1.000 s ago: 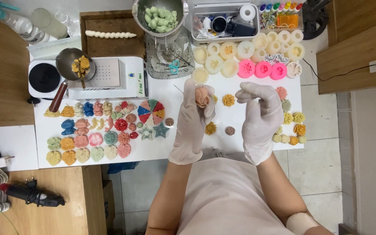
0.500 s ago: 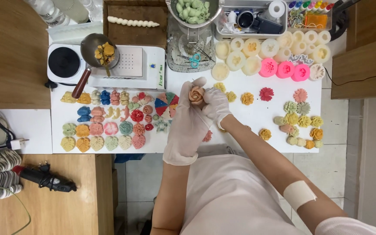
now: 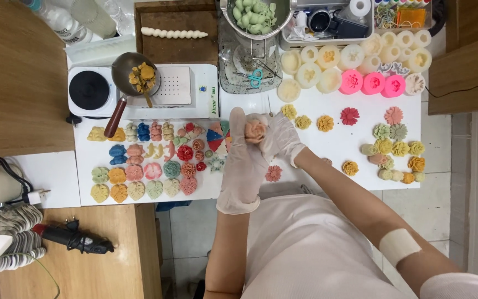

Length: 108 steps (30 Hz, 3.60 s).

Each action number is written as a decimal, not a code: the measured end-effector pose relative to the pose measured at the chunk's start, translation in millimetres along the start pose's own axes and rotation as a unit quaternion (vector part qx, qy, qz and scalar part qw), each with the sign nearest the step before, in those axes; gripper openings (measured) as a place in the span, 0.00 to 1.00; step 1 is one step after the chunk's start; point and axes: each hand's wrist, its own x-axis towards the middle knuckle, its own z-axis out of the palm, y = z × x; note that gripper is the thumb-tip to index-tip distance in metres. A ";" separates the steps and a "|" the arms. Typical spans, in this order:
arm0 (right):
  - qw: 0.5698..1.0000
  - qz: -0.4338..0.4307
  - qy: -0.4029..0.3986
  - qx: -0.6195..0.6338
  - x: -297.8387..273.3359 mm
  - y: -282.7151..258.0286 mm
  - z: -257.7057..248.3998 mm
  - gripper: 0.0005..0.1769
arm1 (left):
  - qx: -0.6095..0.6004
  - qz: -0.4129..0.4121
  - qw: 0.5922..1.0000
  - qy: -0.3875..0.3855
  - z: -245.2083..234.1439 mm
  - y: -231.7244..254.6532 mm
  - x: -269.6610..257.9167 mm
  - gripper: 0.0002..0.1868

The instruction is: Assembling and detailing small decorative wax or soap roses using various tools.

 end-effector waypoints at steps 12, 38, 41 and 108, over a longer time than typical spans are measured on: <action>0.764 0.058 0.262 0.586 -157.5 0.1 -121.7 0.09 | 0.179 -0.040 0.980 -0.073 46.5 -21.4 4.2 0.29; 0.694 -0.233 0.451 0.510 -181.0 -53.9 -172.9 0.17 | 0.207 -0.059 0.975 -0.059 91.1 -68.3 -6.6 0.25; 0.714 -0.242 0.469 0.460 -179.2 -55.9 -175.3 0.15 | 0.230 -0.045 0.971 -0.058 90.2 -68.8 -6.0 0.26; 0.778 -0.243 0.437 0.381 -170.5 -55.0 -147.5 0.07 | 0.278 -0.016 0.960 -0.015 74.6 -66.3 3.6 0.22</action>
